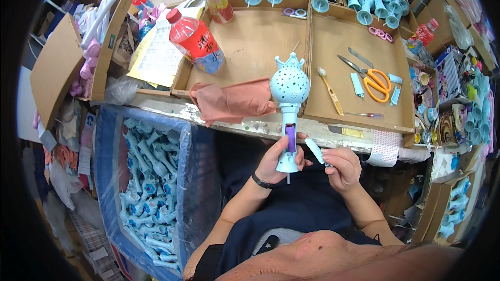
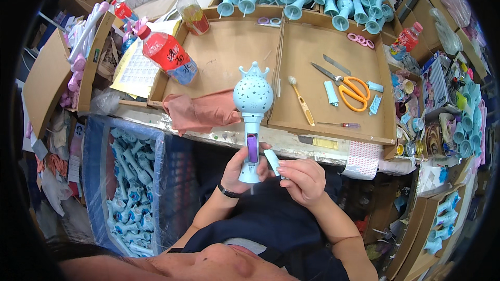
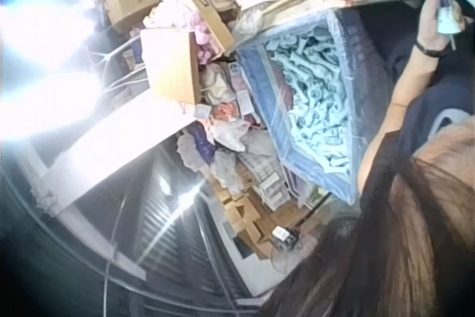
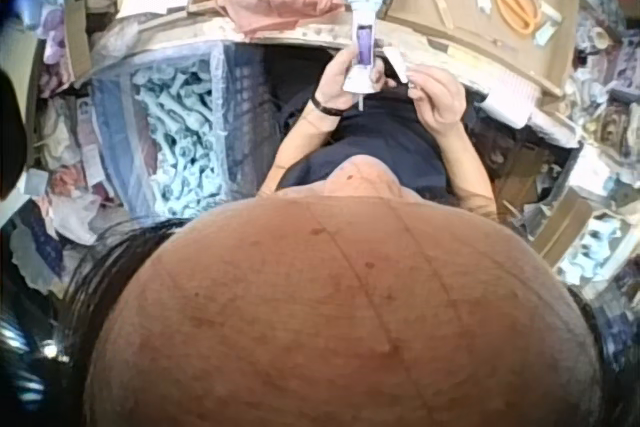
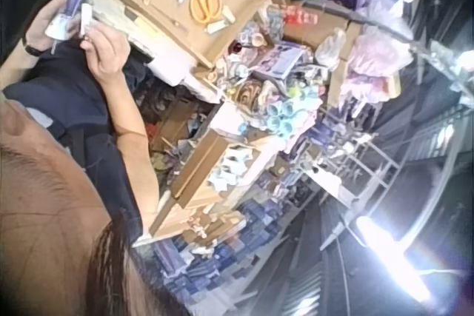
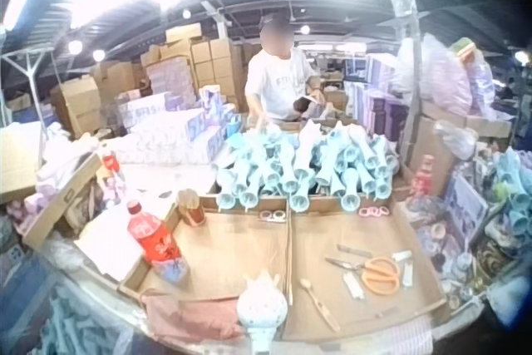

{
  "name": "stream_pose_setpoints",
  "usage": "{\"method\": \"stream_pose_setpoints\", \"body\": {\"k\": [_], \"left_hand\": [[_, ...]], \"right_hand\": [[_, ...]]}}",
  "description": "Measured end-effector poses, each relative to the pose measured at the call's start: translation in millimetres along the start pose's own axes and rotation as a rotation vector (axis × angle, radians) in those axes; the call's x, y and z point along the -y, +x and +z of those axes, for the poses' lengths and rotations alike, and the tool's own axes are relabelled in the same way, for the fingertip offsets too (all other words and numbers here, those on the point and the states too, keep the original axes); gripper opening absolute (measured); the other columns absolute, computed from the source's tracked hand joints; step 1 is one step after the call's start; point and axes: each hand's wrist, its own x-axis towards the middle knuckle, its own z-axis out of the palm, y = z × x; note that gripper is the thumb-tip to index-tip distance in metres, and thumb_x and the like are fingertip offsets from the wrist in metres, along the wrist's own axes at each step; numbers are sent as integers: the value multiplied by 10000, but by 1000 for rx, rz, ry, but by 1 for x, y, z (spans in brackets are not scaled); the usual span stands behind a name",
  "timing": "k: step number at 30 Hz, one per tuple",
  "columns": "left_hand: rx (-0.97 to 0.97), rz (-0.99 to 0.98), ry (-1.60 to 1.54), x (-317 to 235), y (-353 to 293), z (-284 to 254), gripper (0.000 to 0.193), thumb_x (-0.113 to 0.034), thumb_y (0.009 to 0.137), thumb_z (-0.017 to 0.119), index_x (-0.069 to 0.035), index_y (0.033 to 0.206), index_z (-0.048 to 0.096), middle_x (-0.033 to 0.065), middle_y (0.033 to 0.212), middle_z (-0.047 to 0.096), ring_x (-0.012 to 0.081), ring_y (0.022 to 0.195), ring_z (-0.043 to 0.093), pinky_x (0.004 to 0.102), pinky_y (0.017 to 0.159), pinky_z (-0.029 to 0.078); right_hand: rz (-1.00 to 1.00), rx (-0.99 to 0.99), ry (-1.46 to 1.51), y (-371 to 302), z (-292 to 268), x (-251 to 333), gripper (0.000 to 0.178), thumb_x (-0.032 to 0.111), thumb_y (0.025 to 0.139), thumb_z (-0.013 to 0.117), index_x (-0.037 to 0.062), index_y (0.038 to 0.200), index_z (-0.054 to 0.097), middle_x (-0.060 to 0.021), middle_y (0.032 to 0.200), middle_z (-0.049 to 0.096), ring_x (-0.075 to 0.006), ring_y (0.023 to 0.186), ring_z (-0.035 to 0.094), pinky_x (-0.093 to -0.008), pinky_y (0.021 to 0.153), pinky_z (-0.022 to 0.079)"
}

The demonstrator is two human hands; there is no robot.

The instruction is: The person picks light-blue plastic toy wands from a large bin, wipes each with a pink cloth, and uses a screwdriver to tighten a screw on the handle. The person then places the finished wands into a cardboard tray on the table.

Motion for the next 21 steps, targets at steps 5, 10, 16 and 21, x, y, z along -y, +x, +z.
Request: {"method": "stream_pose_setpoints", "body": {"k": [5, 10, 16, 21], "left_hand": [[-253, 68, 360, 1, 5, 7, 373, -270, 999, 498, -29, 1272, 415, 117, 855, 620, 226, 764, 652, 362, 734, 556], [-310, 119, 381, -8, 10, 13, 374, -212, 988, 512, -20, 1299, 431, 95, 941, 609, 181, 762, 638, 321, 663, 535], [-291, 121, 396, -9, 8, 10, 382, -165, 983, 505, -21, 1328, 428, 82, 886, 602, 163, 711, 623, 307, 664, 531], [-379, 142, 494, -3, 8, 8, 416, -128, 978, 494, -10, 1369, 416, 66, 1014, 620, 113, 877, 609, 259, 778, 499]], "right_hand": [[29, 22, -7, 0, -2, 1, 233, 227, 853, 696, 41, 989, 662, -109, 943, 690, -242, 730, 664, -301, 601, 511], [32, 11, -22, -2, -1, 1, 230, 211, 835, 712, 38, 981, 673, -115, 945, 692, -246, 739, 669, -306, 611, 521], [30, 52, -55, 0, 3, 0, 246, 170, 771, 759, 40, 970, 695, -126, 970, 693, -260, 775, 683, -317, 625, 536], [-86, 108, -82, 6, 15, -7, 283, 129, 728, 782, 50, 988, 704, -124, 1004, 690, -261, 834, 694, -314, 622, 542]]}}
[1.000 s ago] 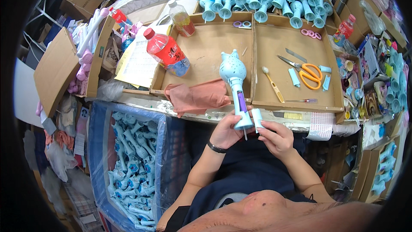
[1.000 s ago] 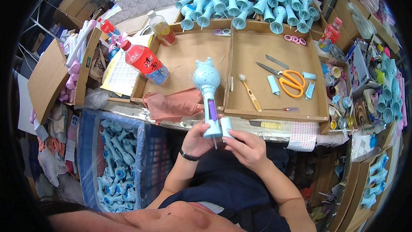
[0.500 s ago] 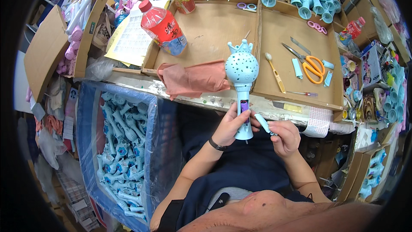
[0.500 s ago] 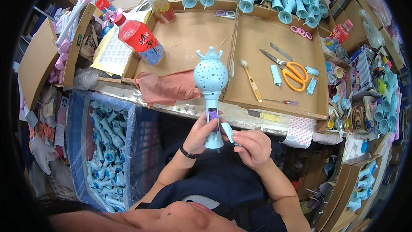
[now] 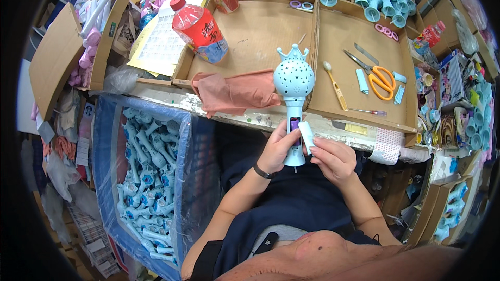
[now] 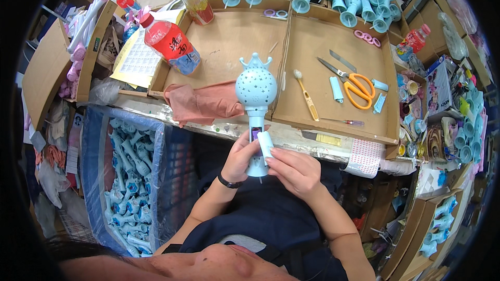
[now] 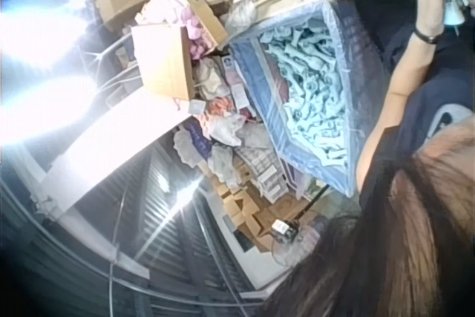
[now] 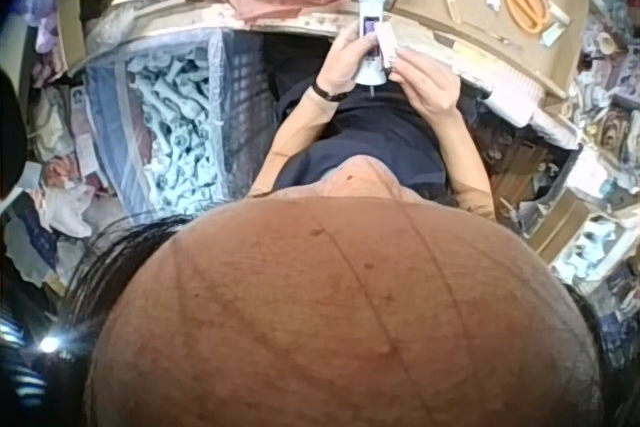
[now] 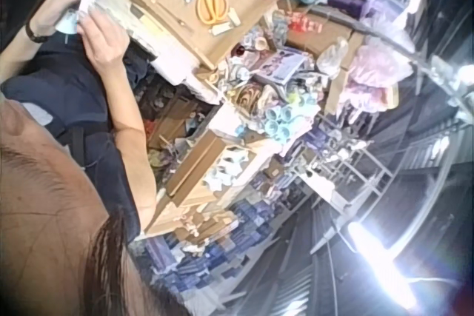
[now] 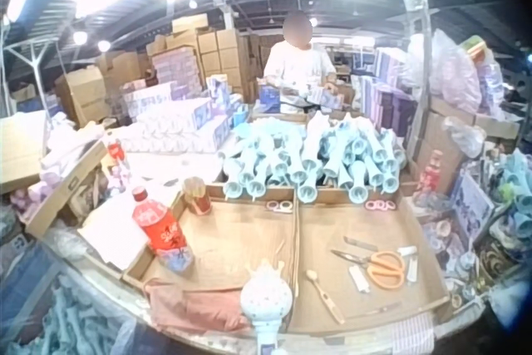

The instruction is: The person picks light-blue plastic toy wands from a large bin, wipes each with a pink cloth, and uses a screwdriver to tighten a screw on the handle. The person then places the finished wands into a cardboard tray on the table.

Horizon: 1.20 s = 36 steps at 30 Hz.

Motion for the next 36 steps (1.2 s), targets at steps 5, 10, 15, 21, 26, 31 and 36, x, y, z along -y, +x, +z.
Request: {"method": "stream_pose_setpoints", "body": {"k": [5, 10, 15, 21, 26, 31, 36], "left_hand": [[5, 29, -9, 7, 0, 0, 440, -96, 980, 475, -22, 1402, 379, 59, 1084, 607, 105, 950, 591, 244, 829, 476], [96, 39, -50, 13, -3, -1, 470, -154, 976, 463, -37, 1408, 320, 47, 1160, 526, 102, 1046, 523, 258, 904, 440], [192, 110, -181, 17, -4, 1, 629, -347, 968, 500, -40, 1453, 241, 67, 1259, 495, 144, 1156, 504, 304, 968, 427], [151, 120, -6, 15, -7, 8, 636, -167, 913, 644, -50, 1418, 275, 38, 1217, 496, 106, 1098, 511, 262, 913, 444], [128, 76, -4, 9, -6, 10, 532, -113, 893, 651, -35, 1326, 351, 49, 1110, 545, 122, 964, 581, 271, 827, 480], [164, 38, -6, 3, -2, 6, 409, -80, 872, 650, -21, 1203, 417, 89, 987, 583, 164, 801, 621, 302, 719, 510], [163, 24, -109, 1, -2, 7, 508, -103, 882, 637, -29, 1314, 380, 85, 960, 588, 173, 791, 618, 315, 723, 518]], "right_hand": [[-37, 30, -56, 3, 11, -5, 305, 112, 716, 782, 59, 1006, 704, -112, 1019, 685, -254, 838, 693, -300, 612, 535], [-17, 34, -100, -3, 14, -4, 311, 124, 716, 781, 66, 1011, 704, -100, 1040, 683, -258, 886, 689, -306, 645, 530], [129, 120, -80, -6, 12, -2, 358, 157, 733, 768, 73, 1072, 688, -83, 1111, 676, -282, 1010, 659, -346, 764, 513], [209, 286, -14, 1, 3, 0, 430, 162, 795, 717, 66, 1204, 623, -110, 1278, 597, -313, 1193, 554, -398, 924, 456], [452, 294, 138, 2, -16, 2, 415, 111, 848, 657, 43, 1249, 575, -143, 1285, 574, -312, 1192, 544, -386, 973, 432], [662, -88, -150, 3, -73, -48, 266, 124, 866, 644, 17, 1109, 626, -122, 1104, 634, -257, 1006, 595, -349, 891, 458], [963, 296, -394, -4, -134, -113, 321, 180, 838, 686, -11, 1088, 620, -135, 1031, 634, -251, 958, 607, -341, 863, 479]]}}
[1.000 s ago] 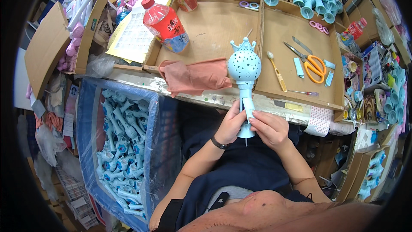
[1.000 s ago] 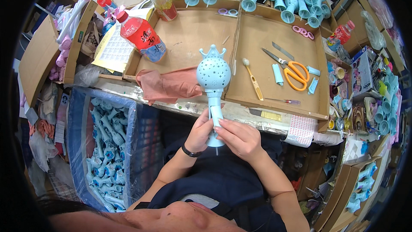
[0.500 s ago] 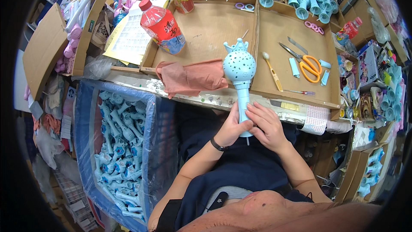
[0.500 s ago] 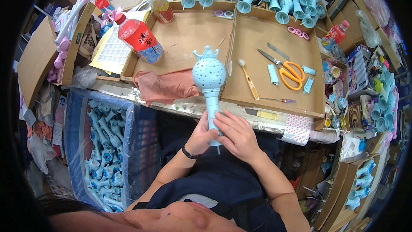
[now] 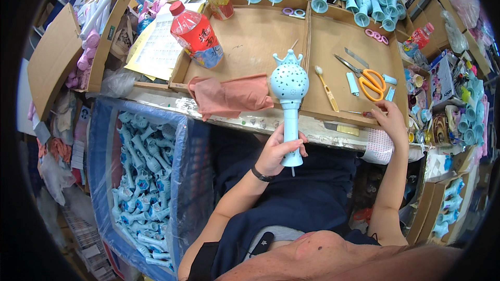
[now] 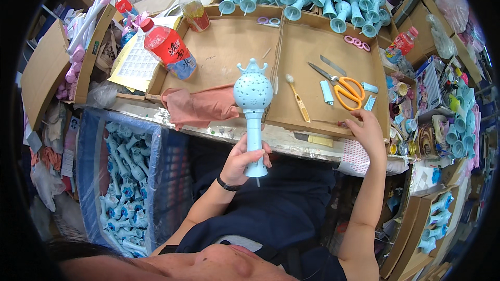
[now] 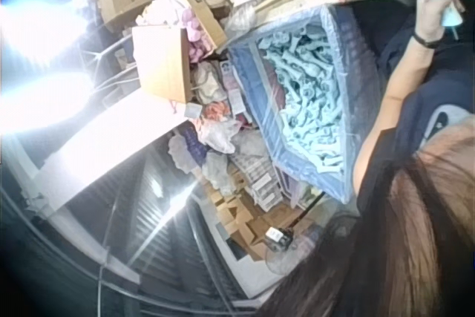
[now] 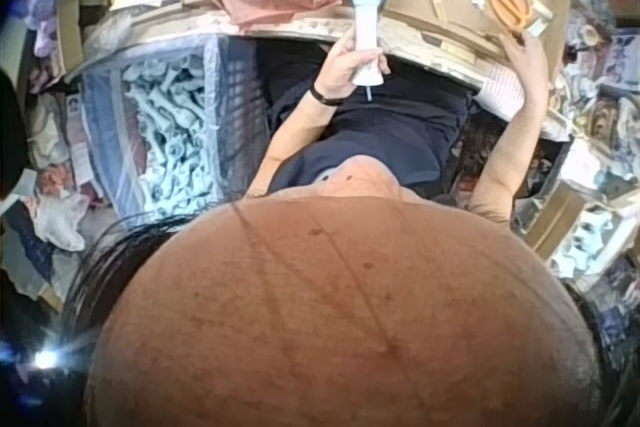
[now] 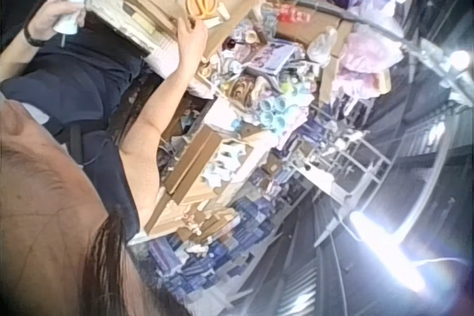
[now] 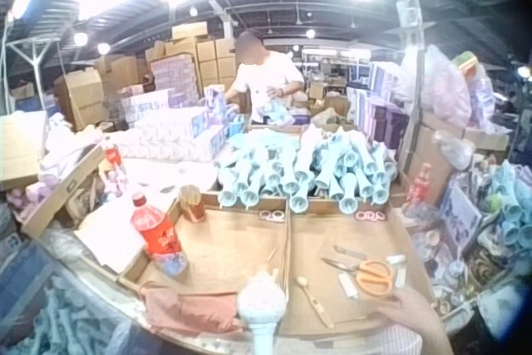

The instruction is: The person picks light-blue plastic toy wands from a large bin, wipes each with a pink cloth, and uses a screwdriver to tighten a screw on the handle. The person then places the finished wands into a cardboard tray on the table.

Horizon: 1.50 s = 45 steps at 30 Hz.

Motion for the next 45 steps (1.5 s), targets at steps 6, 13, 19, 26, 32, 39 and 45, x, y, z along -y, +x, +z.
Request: {"method": "stream_pose_setpoints", "body": {"k": [6, 13, 19, 26, 32, 39, 45], "left_hand": [[18, -48, -102, -3, -1, 3, 597, -105, 914, 600, -82, 1433, 306, 93, 968, 577, 179, 812, 616, 350, 747, 519], [-11, -37, -18, -6, 0, 7, 605, -70, 893, 596, -58, 1422, 303, 101, 959, 582, 182, 803, 622, 369, 748, 538], [-43, -46, -53, -11, 0, 11, 558, -65, 893, 604, -26, 1375, 325, 98, 941, 592, 187, 779, 634, 355, 729, 543], [-95, -68, -11, -8, 2, 22, 561, -101, 916, 597, -37, 1397, 314, 78, 926, 597, 192, 786, 628, 345, 721, 525], [-139, -38, 7, -7, 1, 25, 533, -84, 916, 595, -18, 1380, 341, 83, 960, 610, 167, 802, 621, 298, 728, 506], [-151, -10, -16, -3, 2, 20, 544, -50, 894, 593, -9, 1378, 349, 97, 964, 614, 148, 797, 611, 267, 730, 491], [-183, 2, -23, -1, 4, 22, 520, -47, 882, 610, -18, 1340, 365, 100, 958, 600, 176, 807, 631, 316, 723, 534]], "right_hand": [[125, 300, 225, 24, -1, -24, 286, 148, 778, 747, -28, 974, 636, -84, 884, 651, -149, 807, 617, -273, 700, 504], [46, 477, 90, 40, -3, -18, 236, 117, 759, 745, -36, 899, 634, -82, 789, 658, -143, 696, 612, -267, 634, 500], [-40, 121, 172, 9, -15, 5, 238, 129, 825, 693, -37, 972, 607, -87, 818, 659, -134, 729, 618, -262, 655, 501], [-298, 108, 1087, -74, 40, 57, 270, 137, 1000, 434, -29, 1208, 482, -98, 893, 550, -162, 730, 548, -291, 670, 494], [-431, 275, 1226, -110, 86, 99, 242, 126, 1004, 405, 36, 1226, 368, -198, 1073, 592, -117, 685, 526, -238, 640, 473], [-459, 268, 1215, -114, 100, 106, 264, 96, 996, 411, 39, 1246, 346, -210, 1124, 582, -105, 680, 521, -243, 645, 476], [-631, 228, 1077, -119, 113, 94, 255, 22, 959, 411, 22, 1211, 367, -253, 1261, 560, -111, 649, 563, -236, 658, 498]]}}
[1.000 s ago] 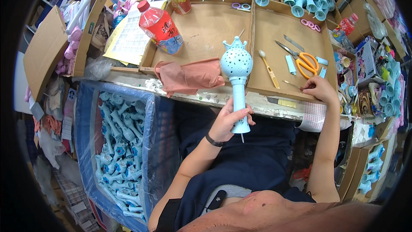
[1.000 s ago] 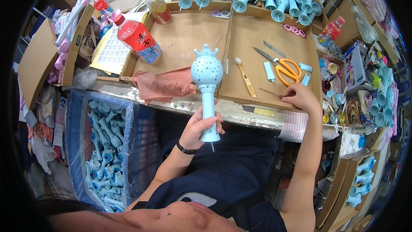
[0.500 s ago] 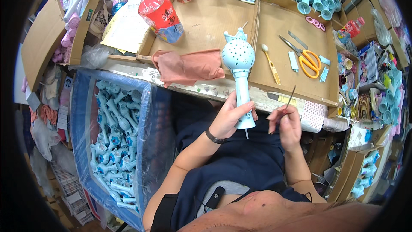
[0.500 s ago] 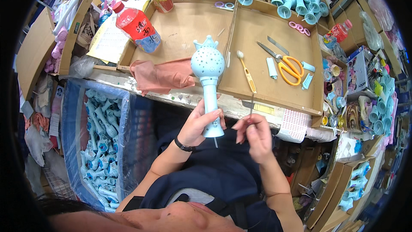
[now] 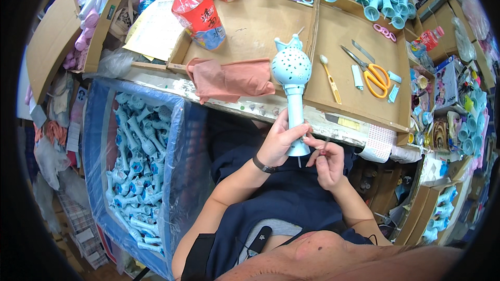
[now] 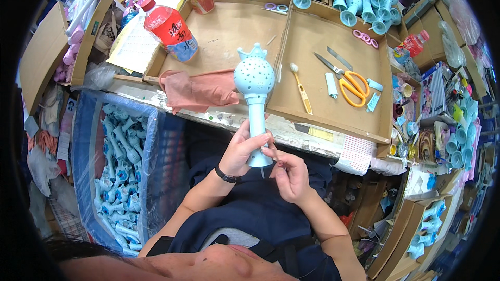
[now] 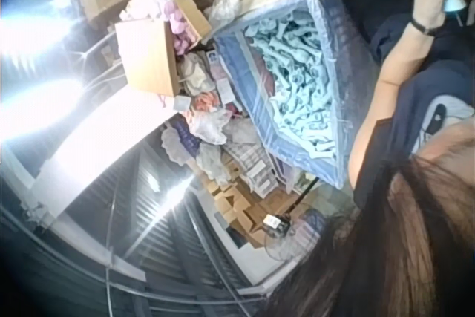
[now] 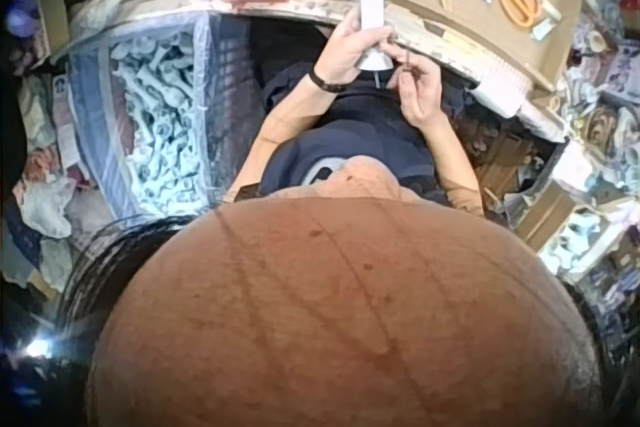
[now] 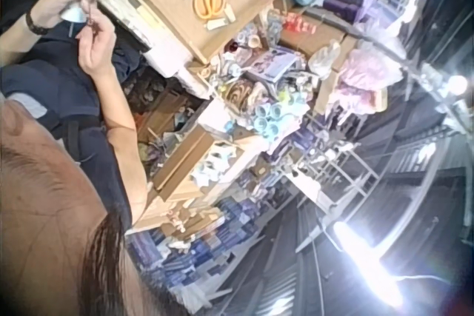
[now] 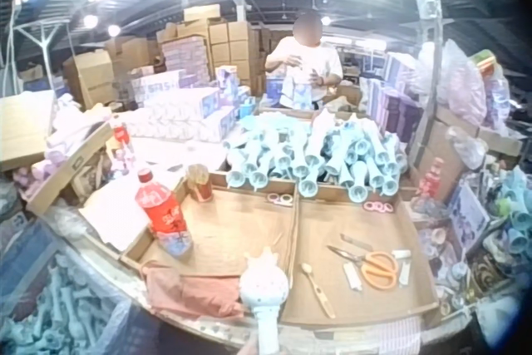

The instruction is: The person picks light-blue plastic toy wands from a large bin, wipes each with a pink cloth, and uses a screwdriver to tighten a screw on the handle. The person then places the finished wands into a cardboard tray on the table.

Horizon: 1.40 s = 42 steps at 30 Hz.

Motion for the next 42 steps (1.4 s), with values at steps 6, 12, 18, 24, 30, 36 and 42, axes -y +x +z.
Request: {"method": "stream_pose_setpoints", "body": {"k": [6, 12, 18, 24, 30, 36, 42], "left_hand": [[13, -30, -64, 3, 1, -2, 567, -46, 864, 626, -36, 1364, 358, 132, 987, 623, 253, 865, 673, 371, 779, 560], [437, -111, -610, -4, 9, -30, 650, -92, 853, 544, -15, 1434, 264, 240, 1174, 590, 362, 979, 660, 419, 802, 580], [636, -243, -908, -4, 14, -47, 739, -84, 839, 524, -27, 1493, 184, 246, 1376, 472, 397, 1271, 475, 485, 1118, 329], [584, -234, -857, -2, 14, -44, 725, -69, 839, 559, -26, 1478, 220, 224, 1307, 535, 383, 1231, 518, 496, 1109, 340], [318, -134, -307, -6, 11, -27, 604, -43, 848, 629, -31, 1381, 346, 108, 937, 605, 234, 891, 640, 443, 873, 529], [105, -77, 38, -3, 9, -9, 564, -59, 844, 664, -29, 1313, 353, 84, 891, 589, 176, 769, 614, 347, 750, 519], [81, -67, 45, -2, 9, -6, 568, -29, 842, 661, -29, 1318, 351, 86, 895, 593, 183, 773, 620, 335, 745, 517]], "right_hand": [[8, -20, -91, -14, 6, -13, 226, -17, 940, 423, 17, 1163, 403, -262, 1304, 540, -136, 646, 601, -265, 624, 524], [27, -62, 200, -19, 15, -1, 222, 69, 994, 380, 51, 1205, 314, -296, 1223, 548, -153, 648, 604, -265, 637, 523], [159, -170, 179, -13, 10, 7, 301, 153, 1004, 452, 10, 1268, 424, -150, 963, 601, -98, 602, 529, -207, 580, 468], [174, -227, 14, -19, 0, 10, 311, 140, 988, 497, -6, 1260, 456, -68, 868, 551, -76, 609, 489, -194, 560, 431], [44, -218, -365, -13, -37, 38, 209, 27, 871, 647, 13, 1068, 579, -106, 907, 641, -139, 692, 596, -235, 636, 482], [-99, -67, -789, -11, -53, 70, 217, -7, 765, 697, 52, 955, 612, -57, 790, 665, -187, 622, 599, -265, 540, 473], [-79, 7, -815, -6, -46, 67, 269, 5, 736, 720, 67, 971, 605, -50, 791, 664, -200, 619, 607, -285, 542, 481]]}}
